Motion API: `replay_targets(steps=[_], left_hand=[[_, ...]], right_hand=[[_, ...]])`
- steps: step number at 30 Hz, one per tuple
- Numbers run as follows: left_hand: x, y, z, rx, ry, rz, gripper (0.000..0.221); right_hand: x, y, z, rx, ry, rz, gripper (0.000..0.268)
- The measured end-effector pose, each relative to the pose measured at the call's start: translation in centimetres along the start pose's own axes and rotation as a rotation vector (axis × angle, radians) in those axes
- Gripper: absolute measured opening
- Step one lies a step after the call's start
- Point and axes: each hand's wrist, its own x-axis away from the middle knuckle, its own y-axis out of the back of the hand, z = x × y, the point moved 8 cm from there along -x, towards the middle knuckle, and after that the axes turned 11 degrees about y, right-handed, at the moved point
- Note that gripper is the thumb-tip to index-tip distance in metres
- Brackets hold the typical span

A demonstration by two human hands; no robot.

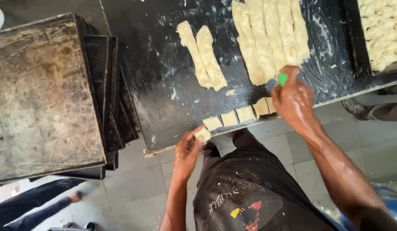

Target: The person flattens dough on a work surface, cuts it into strips and squares using a scraper, and rolls the pieces into small balls with their hands before placing them on a tray.

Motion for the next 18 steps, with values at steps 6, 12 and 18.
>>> replay_targets(steps=[6, 12, 18], left_hand=[[-1.3, -1.4, 0.0, -0.105, 0.032, -0.03, 0.038], [-1.1, -1.1, -0.3, -0.007, 0.081, 0.012, 0.041], [-0.5, -2.2, -0.1, -0.092, 0.146, 0.01, 0.04]], right_hand=[[-1.6, 1.7, -1.3, 0.041, 0.015, 0.003, 0.044], [-1.0, 3.1, -3.4, 0.061, -0.098, 0.005, 0.041], [0.4, 7.4, -3.0, 0.046, 0.07, -0.147, 0.043]])
